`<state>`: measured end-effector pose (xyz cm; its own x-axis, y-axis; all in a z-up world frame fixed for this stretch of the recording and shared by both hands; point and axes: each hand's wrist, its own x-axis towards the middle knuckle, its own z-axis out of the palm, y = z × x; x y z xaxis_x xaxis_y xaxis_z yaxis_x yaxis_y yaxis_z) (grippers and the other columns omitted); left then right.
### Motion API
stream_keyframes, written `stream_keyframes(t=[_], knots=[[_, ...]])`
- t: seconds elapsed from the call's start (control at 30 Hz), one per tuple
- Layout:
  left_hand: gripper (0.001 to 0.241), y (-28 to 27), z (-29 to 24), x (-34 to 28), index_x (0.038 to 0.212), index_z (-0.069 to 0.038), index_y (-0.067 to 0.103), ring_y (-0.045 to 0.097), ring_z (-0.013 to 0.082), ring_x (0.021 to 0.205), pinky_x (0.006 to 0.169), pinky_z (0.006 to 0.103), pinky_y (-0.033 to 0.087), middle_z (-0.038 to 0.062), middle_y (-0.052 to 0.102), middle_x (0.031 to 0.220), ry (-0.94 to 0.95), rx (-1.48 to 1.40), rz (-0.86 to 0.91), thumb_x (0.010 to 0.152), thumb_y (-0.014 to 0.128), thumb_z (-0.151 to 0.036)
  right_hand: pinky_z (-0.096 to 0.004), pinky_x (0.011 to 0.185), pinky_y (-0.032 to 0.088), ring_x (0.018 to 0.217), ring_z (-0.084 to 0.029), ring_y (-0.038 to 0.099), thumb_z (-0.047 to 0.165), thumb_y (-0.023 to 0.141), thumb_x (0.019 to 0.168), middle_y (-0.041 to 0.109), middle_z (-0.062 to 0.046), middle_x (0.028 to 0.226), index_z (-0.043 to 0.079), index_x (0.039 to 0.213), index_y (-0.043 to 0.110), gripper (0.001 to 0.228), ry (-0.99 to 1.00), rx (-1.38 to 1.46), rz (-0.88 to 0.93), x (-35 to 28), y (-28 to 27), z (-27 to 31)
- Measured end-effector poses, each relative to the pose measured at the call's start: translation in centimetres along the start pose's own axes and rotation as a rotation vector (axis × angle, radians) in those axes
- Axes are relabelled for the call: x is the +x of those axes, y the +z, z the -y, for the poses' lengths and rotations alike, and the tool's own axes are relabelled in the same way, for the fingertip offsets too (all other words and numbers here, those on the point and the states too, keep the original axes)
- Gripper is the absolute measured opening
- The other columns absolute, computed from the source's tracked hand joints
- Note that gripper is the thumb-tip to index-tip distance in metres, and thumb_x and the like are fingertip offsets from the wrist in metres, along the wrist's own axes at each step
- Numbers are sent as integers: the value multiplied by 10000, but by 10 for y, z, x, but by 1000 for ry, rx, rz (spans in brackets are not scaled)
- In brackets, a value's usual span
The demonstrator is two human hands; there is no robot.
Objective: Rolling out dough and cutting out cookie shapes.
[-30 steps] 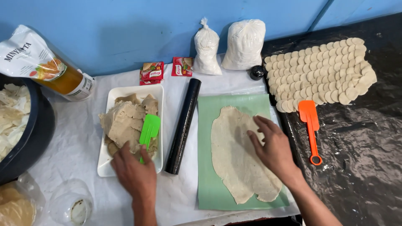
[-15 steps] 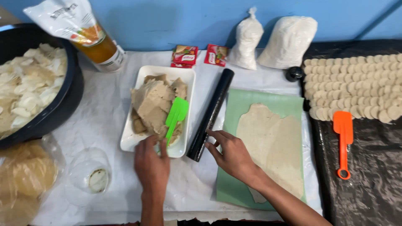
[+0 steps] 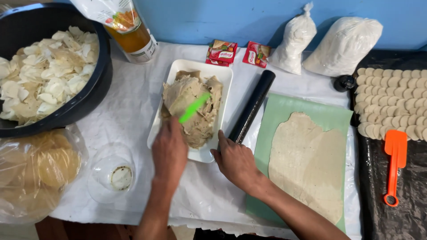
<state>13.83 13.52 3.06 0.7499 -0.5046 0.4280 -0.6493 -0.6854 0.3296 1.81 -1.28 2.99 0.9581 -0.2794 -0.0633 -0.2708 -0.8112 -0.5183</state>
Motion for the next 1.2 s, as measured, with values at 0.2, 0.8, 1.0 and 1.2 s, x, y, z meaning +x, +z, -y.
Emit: stream_keyframes(t=[0.2, 0.8, 1.0, 1.2], knots=[[153, -32, 16, 42, 983, -3, 584, 695, 403, 703, 567, 515, 524, 191, 690, 825, -50, 134, 12, 1026, 595, -149, -495, 606, 556, 637, -387, 697, 217, 648, 950, 707, -217, 728, -160, 1451, 369, 686, 26, -23, 85, 10, 7, -4], [336, 12, 9, 30, 874, -35, 619, 716, 398, 605, 527, 495, 554, 216, 704, 662, -123, 170, 242, 1081, 510, -276, -470, 595, 566, 644, -366, 706, 202, 633, 955, 714, -213, 775, -168, 1471, 325, 706, 2, -74, 171, 17, 5, -9], [398, 21, -13, 30, 877, -16, 638, 727, 414, 651, 558, 507, 576, 229, 703, 690, -188, 244, 278, 1088, 471, -308, -468, 592, 562, 651, -367, 706, 194, 639, 947, 715, -211, 771, -175, 1462, 337, 701, -16, -78, 152, 20, 2, -9], [450, 8, -14, 29, 853, -46, 704, 701, 479, 761, 719, 589, 547, 254, 709, 758, -334, 63, 418, 1068, 460, -356, -467, 589, 558, 654, -365, 707, 195, 658, 932, 718, -206, 756, -184, 1450, 353, 711, -36, -41, 127, 17, 7, -13]])
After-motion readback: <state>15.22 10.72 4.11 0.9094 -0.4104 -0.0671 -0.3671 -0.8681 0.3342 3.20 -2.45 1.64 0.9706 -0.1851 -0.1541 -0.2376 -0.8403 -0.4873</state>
